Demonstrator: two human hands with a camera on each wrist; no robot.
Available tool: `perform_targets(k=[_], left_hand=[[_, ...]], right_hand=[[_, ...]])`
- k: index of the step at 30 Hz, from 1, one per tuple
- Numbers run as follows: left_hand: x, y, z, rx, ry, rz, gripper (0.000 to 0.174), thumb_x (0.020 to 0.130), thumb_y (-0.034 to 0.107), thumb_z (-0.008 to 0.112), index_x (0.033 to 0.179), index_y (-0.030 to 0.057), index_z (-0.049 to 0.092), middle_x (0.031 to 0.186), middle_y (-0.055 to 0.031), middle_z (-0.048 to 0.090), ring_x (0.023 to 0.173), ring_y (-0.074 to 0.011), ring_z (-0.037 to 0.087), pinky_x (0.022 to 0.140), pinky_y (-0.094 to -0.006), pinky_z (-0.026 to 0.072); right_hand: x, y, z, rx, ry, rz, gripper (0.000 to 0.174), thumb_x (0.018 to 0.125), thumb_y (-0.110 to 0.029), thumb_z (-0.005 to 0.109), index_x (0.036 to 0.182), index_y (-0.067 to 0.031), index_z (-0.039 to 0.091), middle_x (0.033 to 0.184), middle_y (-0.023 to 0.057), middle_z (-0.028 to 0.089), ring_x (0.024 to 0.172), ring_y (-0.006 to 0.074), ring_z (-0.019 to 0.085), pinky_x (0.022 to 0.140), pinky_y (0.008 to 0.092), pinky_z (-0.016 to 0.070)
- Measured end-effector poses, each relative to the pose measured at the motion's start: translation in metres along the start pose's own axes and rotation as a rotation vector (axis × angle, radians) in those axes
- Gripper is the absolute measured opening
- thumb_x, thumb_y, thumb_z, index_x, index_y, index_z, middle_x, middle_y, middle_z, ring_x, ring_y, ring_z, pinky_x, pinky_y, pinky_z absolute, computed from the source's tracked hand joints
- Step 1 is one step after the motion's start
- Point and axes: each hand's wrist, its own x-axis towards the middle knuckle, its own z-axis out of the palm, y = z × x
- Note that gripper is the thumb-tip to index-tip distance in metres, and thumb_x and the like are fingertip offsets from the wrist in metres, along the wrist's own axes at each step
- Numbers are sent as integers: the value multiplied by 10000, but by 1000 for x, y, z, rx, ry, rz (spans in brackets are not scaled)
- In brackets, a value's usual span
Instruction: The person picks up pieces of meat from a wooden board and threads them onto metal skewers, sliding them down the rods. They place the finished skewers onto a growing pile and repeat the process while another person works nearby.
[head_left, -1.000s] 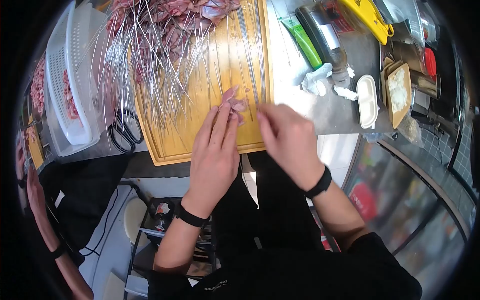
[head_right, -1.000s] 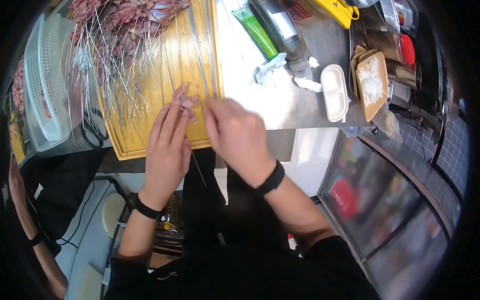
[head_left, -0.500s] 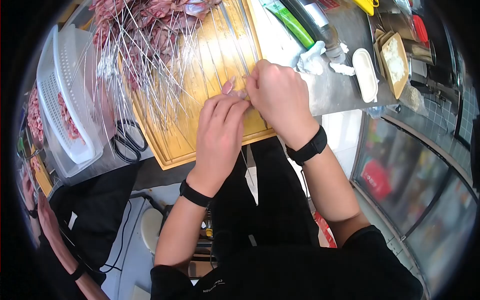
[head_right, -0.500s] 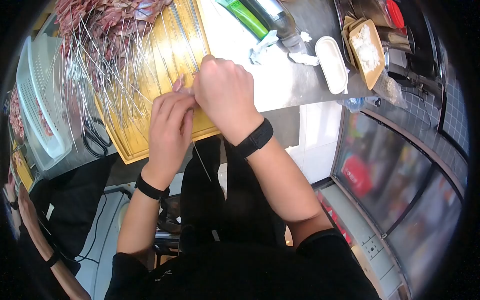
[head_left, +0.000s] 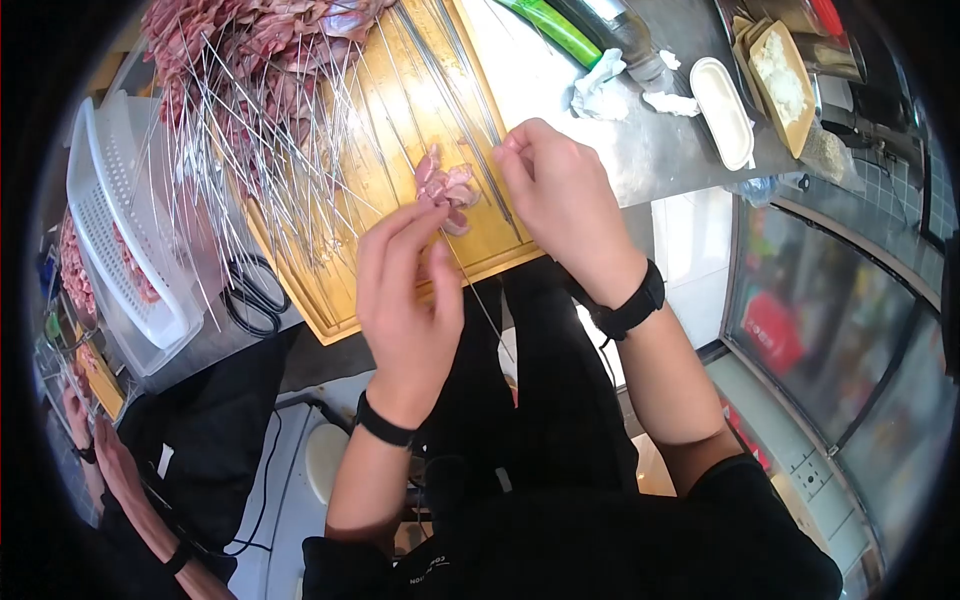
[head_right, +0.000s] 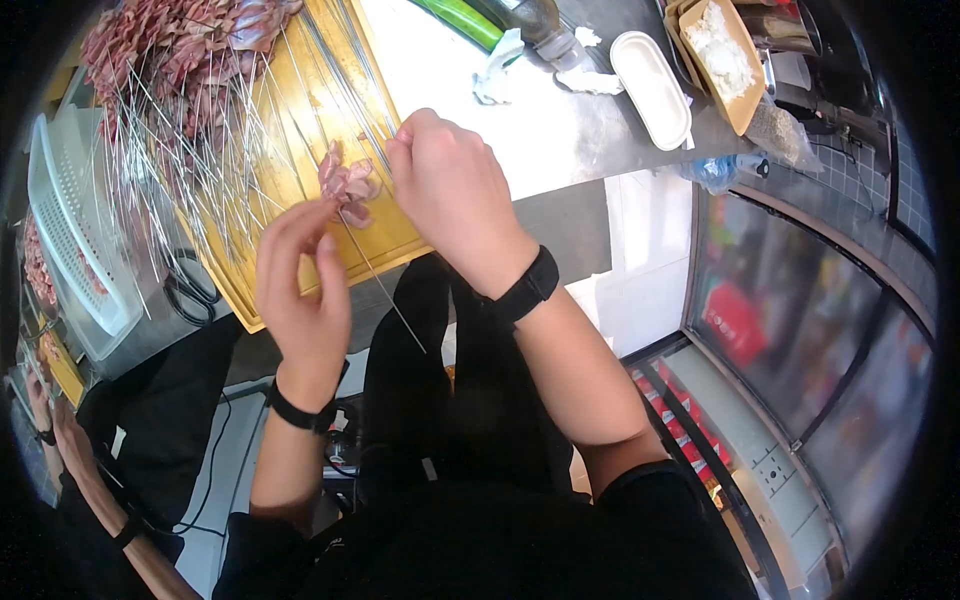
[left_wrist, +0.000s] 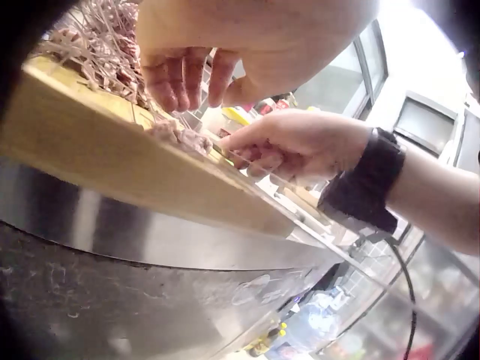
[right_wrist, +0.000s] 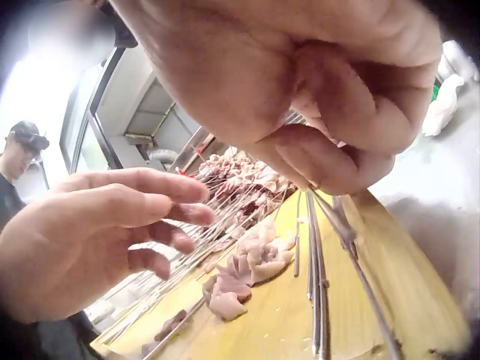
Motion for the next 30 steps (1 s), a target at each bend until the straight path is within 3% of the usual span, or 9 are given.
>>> perform_targets(k=[2, 5, 8, 9, 13, 16, 23, 25, 30], left_hand=[[-13, -1, -14, 24, -47, -9, 176, 962, -10, 619, 1128, -12, 678, 1099, -104, 689, 930, -174, 635, 783, -274, 496], [-20, 16, -25, -367, -189, -472, 238, 1047, 103, 550, 1242, -4, 635, 1124, -76, 694, 850, -99, 618, 702, -224, 467], [-13, 33, -23, -703, -223, -655, 260, 1052, 123, 550, 1257, -14, 634, 1122, -82, 697, 814, -96, 621, 675, -230, 470], [-12, 36, -17, -762, -188, -665, 245, 1033, 94, 584, 1239, -24, 646, 1054, -87, 707, 782, -84, 620, 653, -222, 477], [-19, 37, -11, -798, -271, -640, 199, 965, -27, 666, 1163, -25, 679, 977, -28, 701, 789, -58, 619, 716, -203, 506], [-20, 39, -10, -760, -299, -662, 155, 964, -10, 657, 1114, -32, 688, 914, -75, 700, 751, -85, 633, 642, -206, 491], [-25, 42, -11, -721, -329, -623, 122, 949, -21, 676, 1066, -41, 704, 936, -76, 710, 782, -97, 659, 670, -212, 516], [-29, 39, -9, -699, -370, -649, 128, 943, -24, 683, 1068, -41, 707, 947, -66, 717, 777, -89, 657, 683, -212, 522], [-38, 35, -4, -620, -434, -703, 126, 922, 8, 727, 1043, -25, 723, 900, -41, 709, 724, -56, 620, 679, -214, 518]], right_hand=[[-3, -2, -2, -3, -21, 20, 183, 985, -134, 580, 914, 31, 616, 774, 258, 662, 754, 443, 670, 691, 494, 535], [-37, -10, -15, 257, -134, 119, 162, 999, -137, 574, 943, 14, 594, 822, 244, 671, 781, 437, 668, 689, 469, 529], [-88, -11, -29, 572, -375, 265, 79, 1022, -76, 539, 999, 0, 541, 813, 111, 651, 733, 229, 654, 673, 336, 506], [-103, -14, -33, 660, -432, 369, 59, 1020, -62, 537, 1006, -6, 524, 840, 98, 650, 748, 195, 644, 678, 318, 503], [-133, -17, -44, 544, -468, 248, 78, 1004, -55, 586, 1027, -22, 519, 821, 119, 617, 742, 260, 662, 679, 345, 513], [-139, -13, -48, 464, -493, 183, 83, 1002, -61, 590, 1032, -26, 520, 839, 128, 618, 751, 286, 665, 678, 357, 514], [-145, -1, -45, 456, -499, 146, 117, 987, -70, 614, 1056, -35, 526, 842, 126, 620, 733, 303, 658, 662, 374, 511], [-146, -2, -46, 396, -474, 60, 132, 973, -66, 641, 1060, -46, 543, 766, 102, 616, 632, 254, 641, 594, 354, 491], [-149, 2, -30, 540, -330, 150, 123, 969, -55, 659, 1081, -52, 608, 640, 56, 571, 500, 146, 551, 511, 288, 421]])
